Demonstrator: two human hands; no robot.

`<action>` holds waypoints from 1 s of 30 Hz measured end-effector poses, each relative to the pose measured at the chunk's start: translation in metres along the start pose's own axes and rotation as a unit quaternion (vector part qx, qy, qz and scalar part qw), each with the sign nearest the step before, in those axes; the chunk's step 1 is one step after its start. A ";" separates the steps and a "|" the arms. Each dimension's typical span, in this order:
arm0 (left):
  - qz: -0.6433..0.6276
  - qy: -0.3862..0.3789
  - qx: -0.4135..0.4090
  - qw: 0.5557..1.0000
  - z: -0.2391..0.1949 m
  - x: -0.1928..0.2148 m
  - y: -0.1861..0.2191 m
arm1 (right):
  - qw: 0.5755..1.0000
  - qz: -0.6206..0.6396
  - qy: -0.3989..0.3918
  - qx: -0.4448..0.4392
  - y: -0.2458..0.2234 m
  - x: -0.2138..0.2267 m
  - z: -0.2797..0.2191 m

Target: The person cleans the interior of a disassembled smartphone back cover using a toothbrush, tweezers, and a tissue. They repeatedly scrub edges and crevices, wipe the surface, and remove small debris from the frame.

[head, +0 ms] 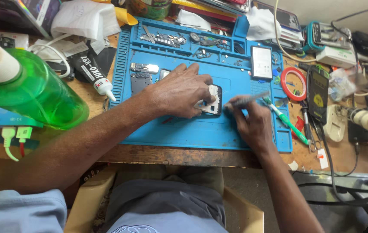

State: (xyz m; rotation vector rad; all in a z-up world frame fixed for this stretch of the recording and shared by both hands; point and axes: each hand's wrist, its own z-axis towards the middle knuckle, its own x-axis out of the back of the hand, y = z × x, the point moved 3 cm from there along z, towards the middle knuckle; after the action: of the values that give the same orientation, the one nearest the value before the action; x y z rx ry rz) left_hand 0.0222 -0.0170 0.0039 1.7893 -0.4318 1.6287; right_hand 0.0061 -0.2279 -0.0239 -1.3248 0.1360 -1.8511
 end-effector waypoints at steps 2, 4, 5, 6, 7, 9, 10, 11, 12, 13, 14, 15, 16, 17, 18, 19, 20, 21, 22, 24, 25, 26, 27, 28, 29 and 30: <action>-0.002 0.002 0.003 1.000 0.000 0.000 -0.001 | 1.000 -0.007 0.001 0.015 0.002 -0.001 0.001; 0.002 0.007 -0.013 1.000 -0.002 -0.002 0.001 | 0.999 -0.033 0.007 0.021 0.004 -0.002 -0.001; 0.002 0.002 -0.009 1.000 -0.001 -0.001 0.002 | 0.999 -0.033 0.008 0.018 0.005 -0.001 -0.001; 0.002 -0.002 -0.004 1.000 0.000 0.001 0.002 | 0.999 -0.033 0.009 0.015 0.006 -0.001 0.002; 0.000 -0.007 0.003 1.000 -0.001 0.002 0.002 | 0.999 -0.032 0.007 0.013 0.005 -0.001 0.000; -0.008 -0.009 0.005 1.000 -0.002 0.003 0.001 | 1.000 -0.029 -0.001 0.009 0.003 -0.002 0.003; -0.015 -0.009 0.007 1.000 -0.002 0.003 0.000 | 1.000 -0.028 -0.007 0.008 0.003 -0.003 0.004; -0.006 -0.007 0.002 1.000 -0.003 0.002 0.000 | 0.999 -0.032 -0.002 0.020 0.003 -0.003 0.007; 0.003 -0.004 -0.003 1.000 -0.003 0.001 -0.001 | 0.999 -0.036 0.002 0.032 0.003 -0.002 0.007; 0.014 -0.008 -0.014 1.000 -0.003 0.000 0.001 | 0.999 -0.038 0.012 0.038 0.004 -0.002 0.005; 0.003 -0.002 -0.015 1.000 -0.004 -0.002 0.003 | 0.999 -0.032 0.006 0.018 0.005 -0.003 0.001; -0.003 0.009 -0.019 1.000 -0.003 0.000 0.003 | 1.000 -0.028 0.007 0.001 0.007 -0.002 0.002; -0.009 0.019 -0.024 0.999 -0.001 0.003 0.003 | 1.000 -0.025 0.007 -0.016 0.008 -0.001 0.003; -0.009 0.012 -0.019 1.000 -0.002 0.004 0.002 | 1.000 -0.023 0.008 -0.004 0.007 -0.002 0.004; -0.009 0.006 -0.015 1.000 -0.002 0.004 0.001 | 1.000 -0.021 0.008 0.008 0.005 -0.003 0.006; -0.013 0.002 -0.006 1.000 -0.004 0.004 -0.001 | 1.000 -0.019 0.003 0.023 0.002 -0.003 0.007; -0.010 0.000 -0.009 1.000 -0.005 0.003 -0.002 | 0.999 -0.026 0.011 0.030 0.001 -0.004 0.010; -0.009 -0.002 -0.013 1.000 -0.005 0.002 -0.002 | 0.999 -0.033 0.017 0.036 0.000 -0.004 0.011; -0.007 -0.003 -0.016 1.000 -0.006 0.001 -0.002 | 0.998 -0.040 0.023 0.043 0.000 -0.003 0.012; -0.020 0.014 -0.026 0.999 -0.006 -0.001 0.001 | 1.000 -0.020 0.015 0.011 0.002 -0.003 0.007; -0.020 0.027 -0.031 0.999 -0.005 0.002 0.000 | 1.000 -0.010 0.016 0.000 0.004 -0.003 0.010; -0.017 0.022 -0.027 0.999 -0.002 0.004 0.000 | 1.000 -0.010 0.018 0.001 0.005 -0.003 0.011; -0.018 0.017 -0.020 1.000 -0.003 0.004 0.000 | 1.000 -0.008 0.014 0.001 0.006 -0.004 0.013; -0.018 0.012 -0.012 1.000 -0.003 0.005 -0.002 | 1.000 -0.006 0.011 0.002 0.006 -0.006 0.013; -0.014 0.004 -0.011 1.000 -0.003 0.004 -0.002 | 1.000 -0.003 0.016 0.005 0.008 -0.006 0.015; -0.009 -0.003 -0.010 1.000 -0.004 0.002 -0.003 | 1.000 0.001 0.022 0.007 0.009 -0.007 0.016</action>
State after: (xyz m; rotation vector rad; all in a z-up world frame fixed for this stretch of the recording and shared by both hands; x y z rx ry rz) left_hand 0.0217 -0.0113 0.0054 1.7795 -0.4320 1.6010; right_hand 0.0253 -0.2233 -0.0270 -1.2748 0.1471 -1.8768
